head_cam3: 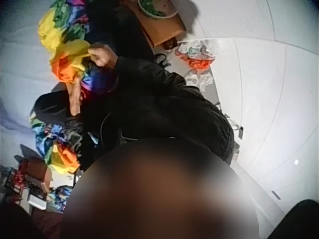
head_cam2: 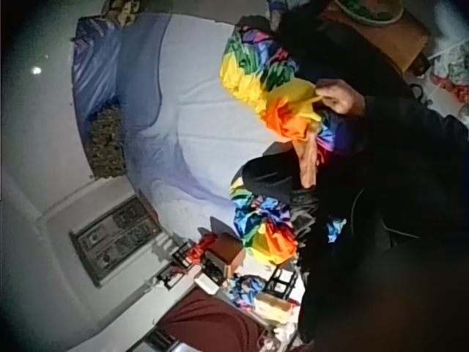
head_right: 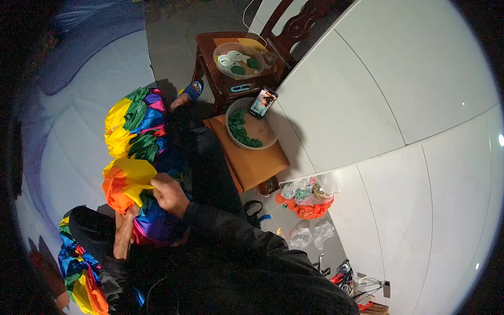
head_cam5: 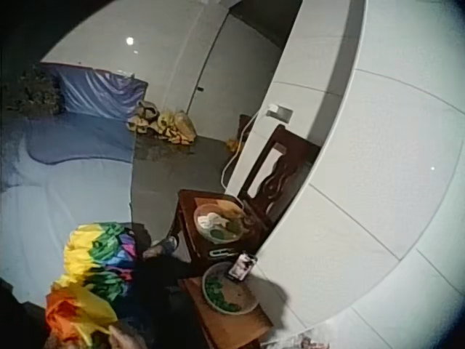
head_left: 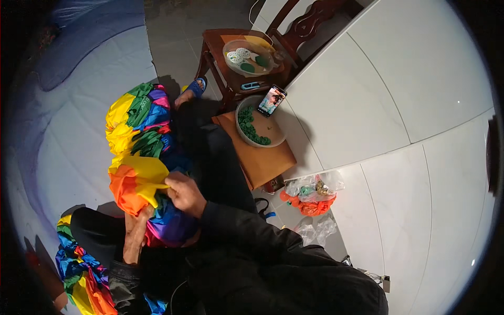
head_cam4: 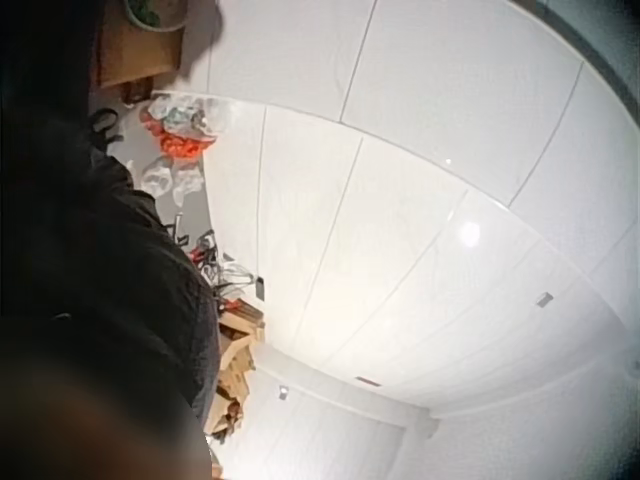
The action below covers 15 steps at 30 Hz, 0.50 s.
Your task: The recorder is folding and organizing long strips of colorful fabric into a container.
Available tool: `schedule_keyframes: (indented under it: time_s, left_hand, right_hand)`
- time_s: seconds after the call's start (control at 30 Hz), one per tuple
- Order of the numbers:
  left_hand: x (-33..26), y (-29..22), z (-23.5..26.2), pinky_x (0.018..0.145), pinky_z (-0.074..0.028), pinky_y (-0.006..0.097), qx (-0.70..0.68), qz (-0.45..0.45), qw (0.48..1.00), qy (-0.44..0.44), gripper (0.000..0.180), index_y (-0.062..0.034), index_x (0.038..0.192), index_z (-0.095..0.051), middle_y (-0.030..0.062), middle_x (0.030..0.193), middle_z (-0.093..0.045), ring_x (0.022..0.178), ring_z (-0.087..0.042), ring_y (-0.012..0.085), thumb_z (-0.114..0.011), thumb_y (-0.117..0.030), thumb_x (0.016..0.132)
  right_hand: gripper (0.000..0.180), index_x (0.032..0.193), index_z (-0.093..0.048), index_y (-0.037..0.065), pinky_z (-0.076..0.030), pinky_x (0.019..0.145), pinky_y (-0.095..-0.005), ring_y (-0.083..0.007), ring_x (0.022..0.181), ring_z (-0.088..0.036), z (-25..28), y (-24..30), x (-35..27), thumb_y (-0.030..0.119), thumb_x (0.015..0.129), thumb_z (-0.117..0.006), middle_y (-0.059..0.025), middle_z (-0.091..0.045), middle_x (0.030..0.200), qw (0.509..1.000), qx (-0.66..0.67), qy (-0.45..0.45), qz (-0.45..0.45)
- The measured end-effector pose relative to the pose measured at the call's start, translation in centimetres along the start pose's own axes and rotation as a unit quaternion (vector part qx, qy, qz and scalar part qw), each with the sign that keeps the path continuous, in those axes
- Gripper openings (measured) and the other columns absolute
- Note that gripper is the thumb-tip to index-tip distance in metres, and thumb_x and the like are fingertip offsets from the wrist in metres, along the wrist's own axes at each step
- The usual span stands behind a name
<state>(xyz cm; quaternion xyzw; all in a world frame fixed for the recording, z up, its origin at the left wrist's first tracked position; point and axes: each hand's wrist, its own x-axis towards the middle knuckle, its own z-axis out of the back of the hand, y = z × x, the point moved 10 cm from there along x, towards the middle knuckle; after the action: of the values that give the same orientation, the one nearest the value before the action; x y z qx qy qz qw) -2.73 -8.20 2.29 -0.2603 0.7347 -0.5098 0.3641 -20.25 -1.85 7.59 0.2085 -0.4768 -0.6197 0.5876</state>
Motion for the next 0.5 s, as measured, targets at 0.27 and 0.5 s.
schedule_keyframes:
  time_s: [0.27, 0.5]
  left_hand:
    - [-2.8, -4.0, -4.8, 0.103, -0.042, 0.034, 0.071, 0.104, 0.991, -0.04, 0.064, -0.0007, 0.142, -0.041, 0.0102, 0.131, -0.055, 0.12, -0.054, 0.0218, -0.068, -0.019, 0.087]
    - [-0.4, -3.0, -2.5, 0.1, -0.044, 0.031, -0.007, 0.008, 0.998, -0.064, 0.057, 0.0002, 0.139, -0.043, 0.0072, 0.126, -0.058, 0.113, -0.057, 0.0183, -0.068, -0.02, 0.091]
  right_hand:
    - [0.026, 0.111, -0.063, 0.002, -0.049, 0.076, -0.0465, -0.0393, 0.09, -0.058, -2.8, -7.5, -1.6, 0.007, 0.085, -0.063, -0.0175, -0.061, 0.097, 0.989, -0.11, 0.055, -0.083]
    - [0.023, 0.113, -0.063, 0.002, -0.051, 0.07, -0.041, -0.0355, 0.081, -0.062, 3.9, 8.0, 0.2, 0.007, 0.09, -0.063, -0.0159, -0.061, 0.094, 0.993, -0.047, -0.091, 0.063]
